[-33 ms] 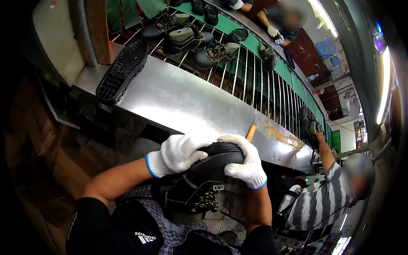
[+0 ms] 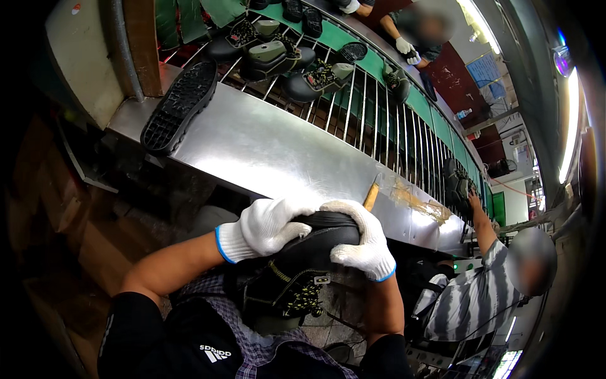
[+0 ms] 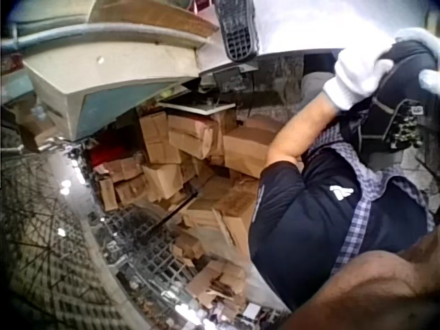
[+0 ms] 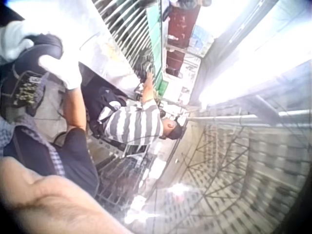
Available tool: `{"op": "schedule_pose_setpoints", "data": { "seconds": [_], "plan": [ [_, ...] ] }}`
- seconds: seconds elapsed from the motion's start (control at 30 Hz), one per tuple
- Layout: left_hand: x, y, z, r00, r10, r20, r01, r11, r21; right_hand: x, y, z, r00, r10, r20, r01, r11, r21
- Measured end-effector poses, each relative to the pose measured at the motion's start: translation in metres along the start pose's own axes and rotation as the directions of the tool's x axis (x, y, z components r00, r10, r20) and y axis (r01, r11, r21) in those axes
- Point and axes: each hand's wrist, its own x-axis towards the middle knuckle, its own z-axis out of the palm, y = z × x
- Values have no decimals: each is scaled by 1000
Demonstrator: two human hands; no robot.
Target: The person assembles shoes by taking a shoe upper from a conveyor belt, manually fitting and pressing it onto a pre-glued sole, and then placing the joined assembly onto a lower rack.
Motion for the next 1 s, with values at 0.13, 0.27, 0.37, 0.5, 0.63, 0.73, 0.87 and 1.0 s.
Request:
{"op": "schedule_pose_setpoints", "data": {
  "seconds": [0.13,0.27,0.37,0.5,0.63,0.73,0.87,1.0],
  "plan": [
    [35,18,-13,922,-319,221,340,939,-62,3,-6,-5,995,-59,83,63,997,-40],
    [50,28,-11,796,-501,340,558,825,-91,4,1,-5,996,-84,39,89,981,-174],
    [37,17,-14,713,-540,448,671,712,-210,13,3,-10,992,-15,123,28,994,-104],
    [11,-4,-32,656,-323,682,750,374,-545,9,14,-16,998,54,34,-50,993,-104],
    [6,-19,-44,629,-311,712,766,400,-503,16,22,-18,997,-58,56,66,986,-155],
    [28,5,-51,638,-371,675,661,713,-232,17,26,-16,999,-10,37,14,993,-116],
    [21,0,-45,774,-356,524,472,876,-102,19,14,-9,999,45,18,-44,998,-48],
    [18,27,-48,723,-456,518,579,810,-95,11,26,-16,999,-4,33,6,996,-84]
  ]
}}
